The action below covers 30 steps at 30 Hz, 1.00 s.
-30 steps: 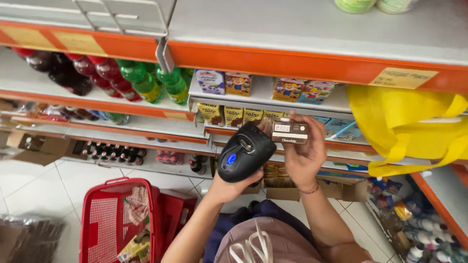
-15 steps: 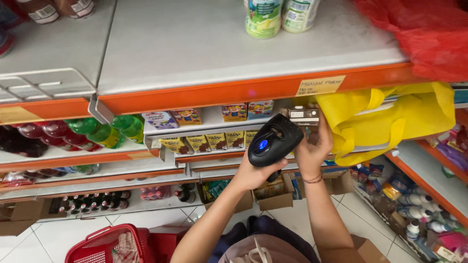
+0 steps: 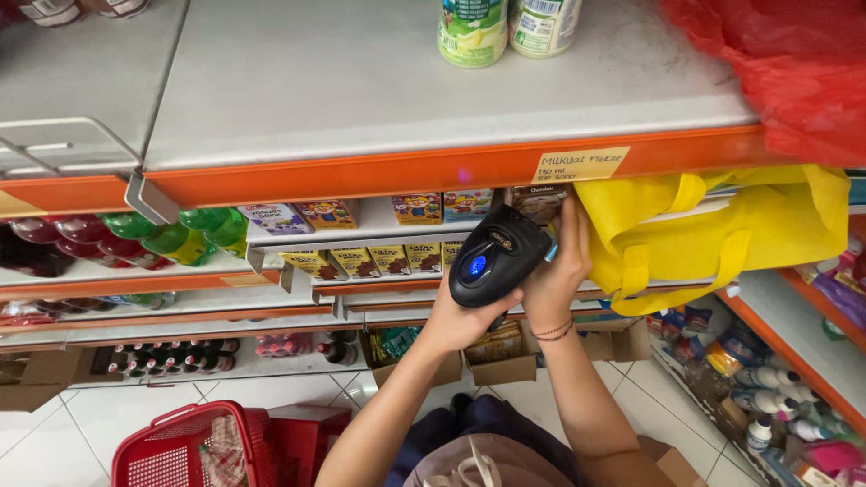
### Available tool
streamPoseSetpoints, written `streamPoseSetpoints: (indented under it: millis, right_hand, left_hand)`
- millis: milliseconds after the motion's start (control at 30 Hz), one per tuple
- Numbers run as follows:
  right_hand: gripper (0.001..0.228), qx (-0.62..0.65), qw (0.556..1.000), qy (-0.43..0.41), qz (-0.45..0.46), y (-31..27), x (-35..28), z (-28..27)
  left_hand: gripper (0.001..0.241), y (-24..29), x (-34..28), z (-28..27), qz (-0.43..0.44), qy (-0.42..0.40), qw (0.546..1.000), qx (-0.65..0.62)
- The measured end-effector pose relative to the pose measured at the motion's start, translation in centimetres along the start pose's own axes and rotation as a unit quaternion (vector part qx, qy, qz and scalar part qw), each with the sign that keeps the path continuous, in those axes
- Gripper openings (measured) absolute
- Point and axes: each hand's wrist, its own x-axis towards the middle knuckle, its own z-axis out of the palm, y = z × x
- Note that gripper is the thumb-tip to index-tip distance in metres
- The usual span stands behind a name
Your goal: The person takes items from a shelf, scans them with a handheld scanner, and places them into a red basket. Later, the person uses a spray bottle and cloths to wipe down the interior and exterior glass surfaces of a refrigerator.
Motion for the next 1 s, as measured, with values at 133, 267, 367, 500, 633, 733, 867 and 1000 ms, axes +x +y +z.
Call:
streamPoseSetpoints:
  millis: [133, 267, 367, 500, 633, 733, 867, 1000]
  right_hand:
    - [0.063, -0.009, 1.000, -0.007, 0.021, 0.5, -0.2, 0.3]
    - [0.063, -0.012, 1.000, -0.003, 0.004, 0.7, 0.0, 0.9]
    - [0.063, -0.013, 1.000, -0.007, 0.024, 0.4, 0.0, 1.1]
    - [0.063, 0.009, 1.000, -0.004, 0.025, 0.0, 0.1, 1.2]
    - [0.063, 0.014, 1.000, -0.004, 0.010, -0.2, 0.3, 1.4]
    - [0.063, 0.014, 1.000, -0.010, -0.010, -0.3, 0.5, 1.3]
    - [0.062, 0.029, 0.999, -0.014, -0.002, -0.4, 0.4, 1.5]
    - [0.062, -0.003, 1.000, -0.010, -0.010, -0.2, 0.4, 1.5]
  left_hand:
    - [0.047, 0.0, 0.1, 0.0, -0.004, 0.000, 1.000, 0.002]
    - [0.049, 0.1, 0.0, -0.3, -0.016, 0.006, 1.000, 0.012]
    - [0.047, 0.4, -0.1, -0.5, -0.014, 0.003, 1.000, -0.002]
    - [0.043, 1.5, -0.7, -1.0, -0.045, 0.004, 0.999, 0.024]
    - [0.061, 2.8, -1.9, -2.1, 0.129, 0.150, 0.975, 0.098]
    - [0.079, 3.2, -2.2, -2.7, 0.173, 0.202, 0.957, 0.119]
    - [0.096, 2.8, -1.8, -3.3, 0.201, 0.199, 0.928, 0.242]
    - [0.098, 2.4, -1.6, -3.2, 0.176, 0.191, 0.941, 0.215]
